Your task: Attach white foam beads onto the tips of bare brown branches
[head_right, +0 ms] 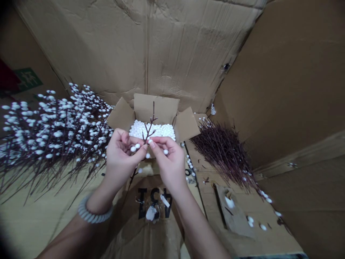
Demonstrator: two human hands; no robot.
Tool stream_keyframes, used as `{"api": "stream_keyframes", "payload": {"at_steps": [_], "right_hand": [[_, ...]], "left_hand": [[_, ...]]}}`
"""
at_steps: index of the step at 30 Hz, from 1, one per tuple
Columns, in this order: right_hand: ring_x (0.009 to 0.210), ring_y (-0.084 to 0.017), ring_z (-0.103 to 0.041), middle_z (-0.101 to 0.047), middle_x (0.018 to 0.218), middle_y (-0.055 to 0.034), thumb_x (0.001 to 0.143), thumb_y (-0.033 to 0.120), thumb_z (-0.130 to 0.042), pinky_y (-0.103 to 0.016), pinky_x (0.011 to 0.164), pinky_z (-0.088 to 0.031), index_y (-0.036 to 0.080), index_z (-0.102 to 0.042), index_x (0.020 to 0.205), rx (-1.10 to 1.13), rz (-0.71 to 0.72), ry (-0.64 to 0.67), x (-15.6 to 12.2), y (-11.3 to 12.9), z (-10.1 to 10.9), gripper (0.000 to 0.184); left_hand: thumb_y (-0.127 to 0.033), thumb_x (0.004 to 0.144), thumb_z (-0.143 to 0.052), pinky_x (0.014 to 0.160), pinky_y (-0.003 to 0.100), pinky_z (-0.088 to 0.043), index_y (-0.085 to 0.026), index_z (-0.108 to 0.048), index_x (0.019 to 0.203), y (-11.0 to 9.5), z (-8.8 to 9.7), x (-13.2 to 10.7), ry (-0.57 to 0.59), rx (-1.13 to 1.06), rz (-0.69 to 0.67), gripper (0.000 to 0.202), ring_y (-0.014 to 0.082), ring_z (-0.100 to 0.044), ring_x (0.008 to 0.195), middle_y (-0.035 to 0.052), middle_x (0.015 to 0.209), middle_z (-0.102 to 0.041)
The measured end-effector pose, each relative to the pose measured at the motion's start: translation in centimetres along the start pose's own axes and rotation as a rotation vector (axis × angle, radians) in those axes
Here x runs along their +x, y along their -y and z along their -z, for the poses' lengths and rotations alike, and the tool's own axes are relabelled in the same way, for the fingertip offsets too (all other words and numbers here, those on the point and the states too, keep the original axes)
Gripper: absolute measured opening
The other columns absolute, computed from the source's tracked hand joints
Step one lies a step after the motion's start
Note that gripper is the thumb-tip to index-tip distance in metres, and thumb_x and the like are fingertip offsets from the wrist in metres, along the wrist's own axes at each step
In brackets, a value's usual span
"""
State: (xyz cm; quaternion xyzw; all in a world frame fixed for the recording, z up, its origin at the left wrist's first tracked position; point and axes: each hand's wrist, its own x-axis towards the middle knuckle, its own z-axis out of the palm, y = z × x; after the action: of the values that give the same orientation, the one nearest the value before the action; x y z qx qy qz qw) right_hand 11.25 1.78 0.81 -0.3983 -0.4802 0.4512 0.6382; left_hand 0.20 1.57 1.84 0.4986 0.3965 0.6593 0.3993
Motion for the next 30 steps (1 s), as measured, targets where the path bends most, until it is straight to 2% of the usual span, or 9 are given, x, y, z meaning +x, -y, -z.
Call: {"api": "stream_keyframes", "payload": {"at_steps": [6,13,20,24,27,30], "right_hand": [[0.049,-0.008,-0.044,-0.063,0.068,0.0006,0.075,0.027,-0.070,-0.020,0.041,-0.030,0.021,-0.070,0.078,-0.050,0.011,0.028,-0.11,0.44,0.24,0.006],[0.053,-0.009,-0.049,-0.062,0.066,0.0006,0.075,0.027,-0.070,-0.020,0.042,-0.033,0.021,-0.069,0.078,-0.032,0.017,0.016,-0.23,0.29,0.16,0.006],[0.043,-0.005,-0.038,-0.059,0.063,0.0029,0.075,0.027,-0.071,-0.019,0.038,-0.028,0.022,-0.069,0.079,0.028,0.039,-0.024,-0.13,0.51,0.15,0.007],[0.038,-0.004,-0.031,-0.056,0.056,0.0041,0.075,0.029,-0.072,-0.019,0.035,-0.023,0.020,-0.068,0.080,0.032,0.015,-0.049,-0.25,0.51,0.09,0.011],[0.037,-0.004,-0.029,-0.054,0.054,0.0049,0.075,0.028,-0.071,-0.019,0.035,-0.022,0.021,-0.069,0.079,0.039,0.018,-0.051,-0.27,0.48,0.10,0.009],[0.039,-0.004,-0.031,-0.059,0.061,0.0034,0.076,0.027,-0.070,-0.020,0.036,-0.022,0.022,-0.069,0.080,0.019,0.031,-0.036,-0.22,0.41,0.19,0.006]], "left_hand": [[-0.005,0.064,-0.066,0.051,0.017,-0.039,-0.023,-0.030,0.072,-0.45,-0.02,-0.03,0.009,-0.040,0.021,0.040,0.0065,-0.050,0.051,-0.0075,0.060,-0.058],[-0.005,0.064,-0.067,0.051,0.016,-0.042,-0.023,-0.032,0.070,-0.56,-0.02,0.10,0.014,-0.060,0.022,0.040,0.0063,-0.053,0.051,-0.0075,0.059,-0.059],[-0.008,0.063,-0.071,0.053,0.017,-0.048,-0.022,-0.035,0.075,-0.56,0.14,0.16,0.053,-0.114,0.103,0.040,0.0087,-0.064,0.057,-0.0035,0.068,-0.068],[-0.006,0.062,-0.070,0.057,0.018,-0.049,-0.022,-0.036,0.073,-0.49,0.08,0.12,0.030,-0.072,0.075,0.039,0.0097,-0.065,0.062,-0.0032,0.067,-0.067],[-0.006,0.063,-0.070,0.060,0.019,-0.050,-0.023,-0.034,0.073,-0.39,0.05,0.20,0.022,-0.074,0.066,0.041,0.0102,-0.065,0.062,-0.0038,0.064,-0.067],[-0.006,0.062,-0.071,0.060,0.019,-0.051,-0.024,-0.033,0.074,-0.29,0.07,0.29,0.019,-0.105,0.076,0.043,0.0108,-0.066,0.062,-0.0044,0.063,-0.067]]}}
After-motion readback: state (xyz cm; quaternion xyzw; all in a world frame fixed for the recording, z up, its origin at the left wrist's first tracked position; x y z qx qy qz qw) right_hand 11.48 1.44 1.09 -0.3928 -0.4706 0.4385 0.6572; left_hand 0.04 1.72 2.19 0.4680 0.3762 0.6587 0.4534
